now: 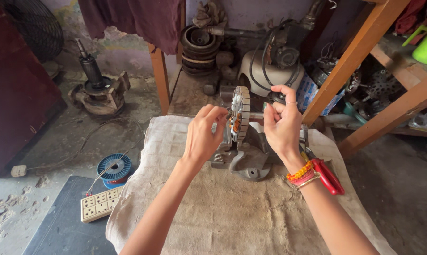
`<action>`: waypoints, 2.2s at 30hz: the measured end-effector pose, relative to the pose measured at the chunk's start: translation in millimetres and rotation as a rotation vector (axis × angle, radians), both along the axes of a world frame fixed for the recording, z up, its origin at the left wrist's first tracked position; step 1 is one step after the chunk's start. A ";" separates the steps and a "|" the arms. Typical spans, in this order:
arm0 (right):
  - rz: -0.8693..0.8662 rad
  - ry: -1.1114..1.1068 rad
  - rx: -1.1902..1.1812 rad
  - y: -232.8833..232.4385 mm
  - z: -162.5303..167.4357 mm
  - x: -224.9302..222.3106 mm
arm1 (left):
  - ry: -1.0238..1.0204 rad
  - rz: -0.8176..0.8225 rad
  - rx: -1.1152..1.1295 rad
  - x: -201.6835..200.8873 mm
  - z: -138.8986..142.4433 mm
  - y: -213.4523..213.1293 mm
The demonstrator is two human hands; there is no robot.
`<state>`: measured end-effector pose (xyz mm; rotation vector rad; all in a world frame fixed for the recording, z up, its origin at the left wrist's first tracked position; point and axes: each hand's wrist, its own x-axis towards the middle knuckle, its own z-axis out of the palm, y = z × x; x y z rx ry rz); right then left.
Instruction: The person works on a circular motor component clamped in a bench vise, fitting small wedge-like pieces into slots around its rim by hand. They press each piece into place, rotate the component, and occasionally use a screwdriver to adjust or seat the pieces as they work around the part.
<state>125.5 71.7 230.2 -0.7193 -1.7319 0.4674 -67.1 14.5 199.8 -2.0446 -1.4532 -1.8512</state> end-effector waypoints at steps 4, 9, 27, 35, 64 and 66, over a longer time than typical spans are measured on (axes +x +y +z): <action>-0.098 -0.061 0.040 1.6 -7.5 1.5 | -0.080 -0.003 -0.049 3.4 -0.9 10.3; -0.050 0.024 0.008 10.7 -15.0 6.2 | -0.141 -0.017 -0.117 3.2 -2.7 17.9; -0.283 -0.366 -0.125 -55.0 -47.4 64.3 | 0.662 -0.032 0.219 52.7 -28.2 -18.9; -0.109 -0.619 -0.091 -63.3 1.2 68.3 | 0.638 -0.123 0.038 53.7 -35.3 -21.0; 0.018 -0.557 0.186 -16.2 -12.8 28.7 | 0.006 -0.075 0.040 -7.5 -9.5 -20.0; 0.065 -0.507 0.146 -14.4 -15.4 29.8 | 0.018 -0.034 0.001 -9.8 -13.2 -16.9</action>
